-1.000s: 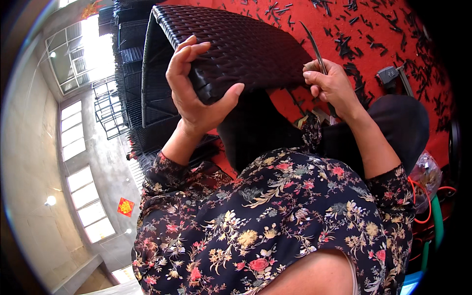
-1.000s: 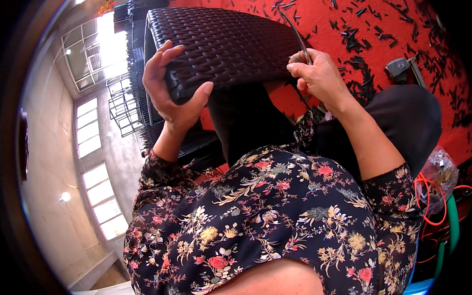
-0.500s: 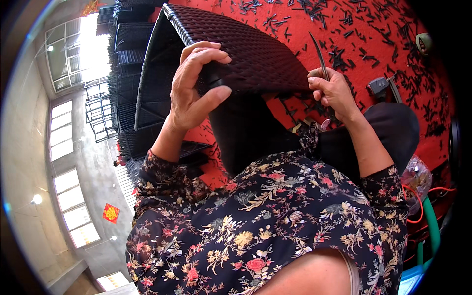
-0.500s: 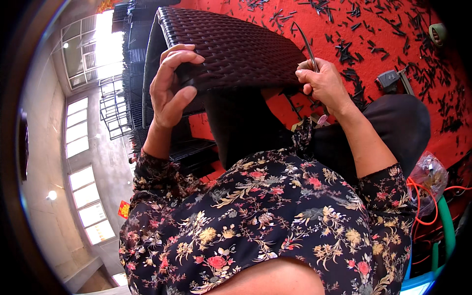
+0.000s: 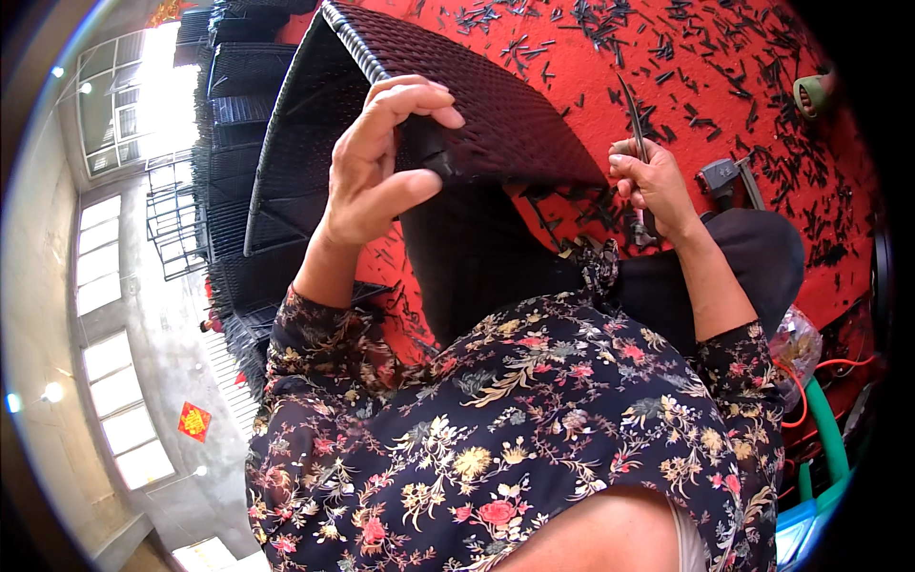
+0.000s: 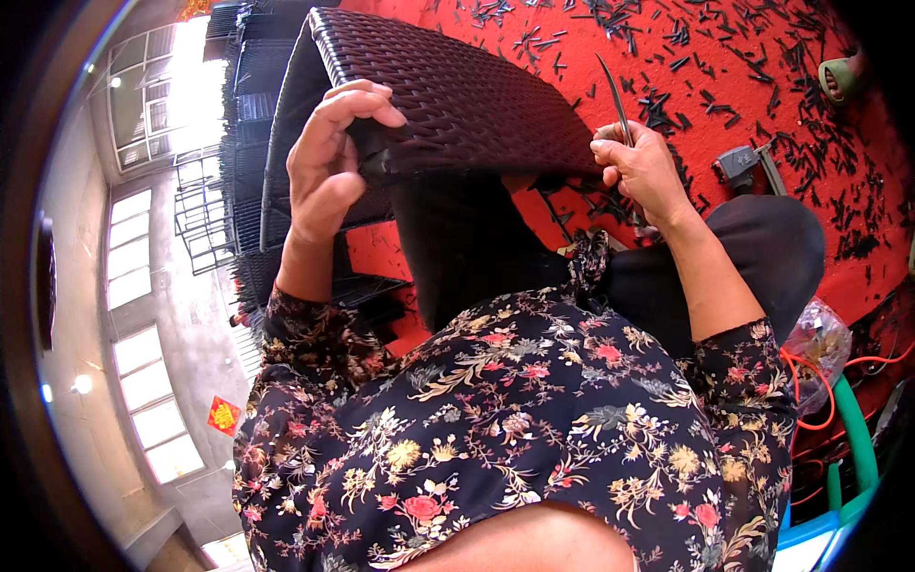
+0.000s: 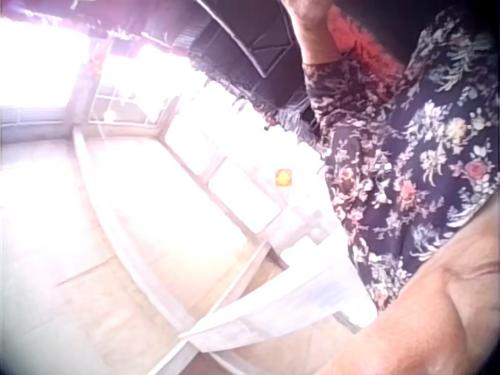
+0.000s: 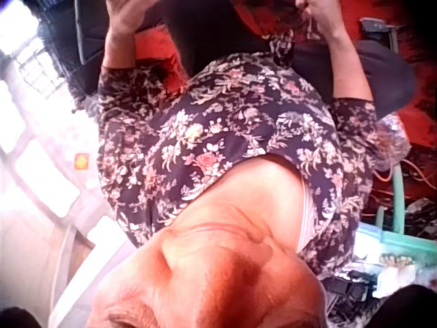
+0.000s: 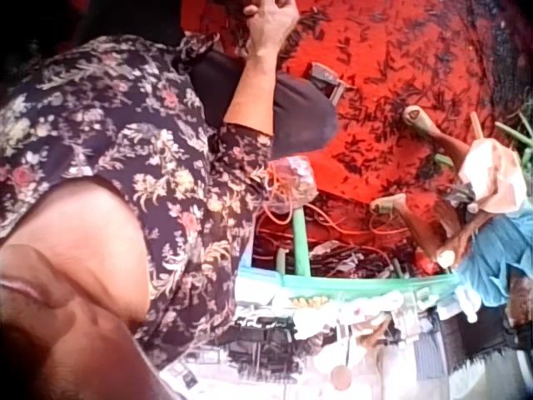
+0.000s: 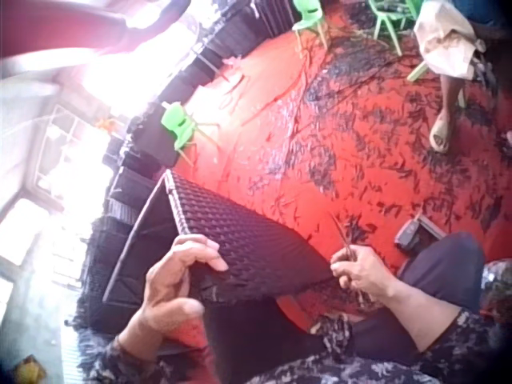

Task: The person assembles a black wicker chair by hand and using shears, attaching plastic components and trimming materials.

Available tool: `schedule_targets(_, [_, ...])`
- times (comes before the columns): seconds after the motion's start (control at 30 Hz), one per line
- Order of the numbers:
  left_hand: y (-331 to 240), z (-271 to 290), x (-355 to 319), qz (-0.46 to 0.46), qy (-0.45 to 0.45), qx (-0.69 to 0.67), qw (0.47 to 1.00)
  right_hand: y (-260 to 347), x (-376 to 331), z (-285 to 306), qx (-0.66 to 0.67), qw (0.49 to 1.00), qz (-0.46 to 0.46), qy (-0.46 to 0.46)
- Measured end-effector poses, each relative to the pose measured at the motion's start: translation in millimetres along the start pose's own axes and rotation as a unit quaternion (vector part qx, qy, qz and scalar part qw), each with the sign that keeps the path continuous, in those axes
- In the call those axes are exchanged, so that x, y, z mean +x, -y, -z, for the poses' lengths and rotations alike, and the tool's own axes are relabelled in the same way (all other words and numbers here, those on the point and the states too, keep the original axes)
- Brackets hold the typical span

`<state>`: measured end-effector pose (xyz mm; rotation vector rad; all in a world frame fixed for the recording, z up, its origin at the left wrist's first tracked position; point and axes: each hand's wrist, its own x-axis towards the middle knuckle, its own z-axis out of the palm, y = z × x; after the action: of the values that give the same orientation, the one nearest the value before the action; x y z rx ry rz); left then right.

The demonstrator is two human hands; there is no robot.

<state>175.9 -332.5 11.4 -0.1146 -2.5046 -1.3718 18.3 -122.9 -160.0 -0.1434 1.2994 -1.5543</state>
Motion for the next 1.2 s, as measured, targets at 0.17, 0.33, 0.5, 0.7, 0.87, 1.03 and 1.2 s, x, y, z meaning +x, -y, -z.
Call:
schedule_targets(0.17, [6.8,-6.3,2.3,0.019,-0.062,-0.185,0.981,-7.8,5.9,18.6,-0.008,0.998,0.040,-0.039])
schedule_targets(0.33, [18.9,-16.0,10.8,0.030,-0.060,-0.222,0.973,14.6,-17.0,11.2,0.050,0.998,0.046,-0.009])
schedule_targets(0.5, [24.4,-27.0,18.1,-0.010,-0.001,-0.107,0.994,69.2,-47.3,-45.6,0.049,0.991,0.086,0.087])
schedule_targets(0.7, [19.4,-31.6,31.3,-0.035,0.031,-0.022,0.999,99.0,-48.5,-77.6,-0.024,0.984,0.143,0.107])
schedule_targets(0.87, [23.4,-51.2,37.0,-0.055,-0.044,-0.250,0.966,106.8,-57.4,-77.1,-0.080,0.985,0.141,0.055])
schedule_targets(1.03, [17.7,-64.1,44.5,-0.069,-0.077,-0.224,0.969,116.4,-68.4,-73.2,-0.163,0.974,0.154,0.016])
schedule_targets(1.2, [8.9,-65.1,53.2,-0.160,-0.056,0.073,0.983,129.8,-77.5,-70.5,-0.203,0.967,0.155,0.017])
